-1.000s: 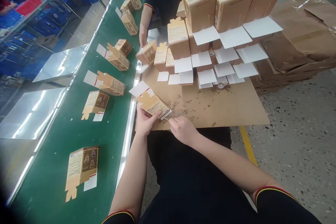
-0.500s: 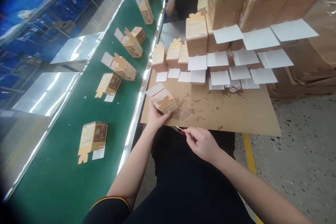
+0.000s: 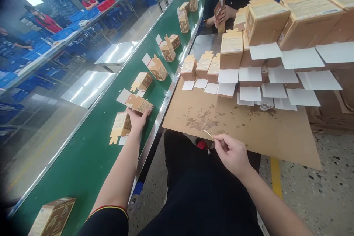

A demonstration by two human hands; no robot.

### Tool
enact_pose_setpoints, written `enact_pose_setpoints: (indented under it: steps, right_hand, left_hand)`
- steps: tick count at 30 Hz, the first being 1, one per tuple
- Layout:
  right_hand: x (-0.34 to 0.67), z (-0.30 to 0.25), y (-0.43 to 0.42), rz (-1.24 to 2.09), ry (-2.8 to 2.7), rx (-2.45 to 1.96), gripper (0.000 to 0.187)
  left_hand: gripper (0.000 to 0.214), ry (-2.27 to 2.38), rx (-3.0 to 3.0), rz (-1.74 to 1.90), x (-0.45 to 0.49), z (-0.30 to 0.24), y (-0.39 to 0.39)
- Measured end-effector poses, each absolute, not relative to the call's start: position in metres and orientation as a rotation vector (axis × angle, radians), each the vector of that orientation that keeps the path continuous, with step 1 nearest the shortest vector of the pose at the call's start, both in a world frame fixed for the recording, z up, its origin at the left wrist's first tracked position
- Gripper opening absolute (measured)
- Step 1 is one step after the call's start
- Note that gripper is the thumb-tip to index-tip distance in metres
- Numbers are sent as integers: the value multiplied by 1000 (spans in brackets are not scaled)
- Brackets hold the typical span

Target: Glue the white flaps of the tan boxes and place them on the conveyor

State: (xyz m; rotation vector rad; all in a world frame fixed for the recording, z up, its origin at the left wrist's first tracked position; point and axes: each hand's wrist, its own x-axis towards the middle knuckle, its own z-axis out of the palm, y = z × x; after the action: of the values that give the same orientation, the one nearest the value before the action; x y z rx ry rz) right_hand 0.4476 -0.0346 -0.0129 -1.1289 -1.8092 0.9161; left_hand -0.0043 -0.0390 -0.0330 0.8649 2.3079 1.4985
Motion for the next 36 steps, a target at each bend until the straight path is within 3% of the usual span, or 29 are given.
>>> enact_pose_setpoints:
  steps: [4, 8, 11, 13, 16, 22, 28, 33, 36]
  right_hand:
    - [473, -13, -39, 820, -1729, -1245, 25]
    - [503, -20, -44, 709, -1623, -1386, 28]
    - [508, -20, -30, 681, -1646, -1403, 31]
    - [505, -14, -14, 669, -1689, -1402, 33]
    - [507, 0, 10, 587, -1722, -1431, 33]
    - [541, 24, 36, 385, -1808, -1712, 15]
    - [547, 36, 74, 324, -2007, -1914, 15]
    - [545, 34, 106, 360, -2156, -1932, 29]
    - [552, 30, 110, 252, -2144, -1800, 31]
  left_hand:
    - [111, 2499, 1029, 1725, 24, -27, -50]
    - [73, 2465, 1431, 1849, 71, -20, -39]
    - [44, 2033, 1834, 1496, 106, -19, 18]
    - [40, 1803, 1947, 1237, 124, -21, 67]
    - [40, 1810, 1923, 984, 140, -28, 116]
    - [28, 1952, 2052, 713, 144, -42, 55]
    - [20, 1783, 2111, 877, 142, -17, -37]
    - [22, 1996, 1551, 1407, 118, -2, 9]
    - [40, 2026, 1193, 1367, 104, -16, 54]
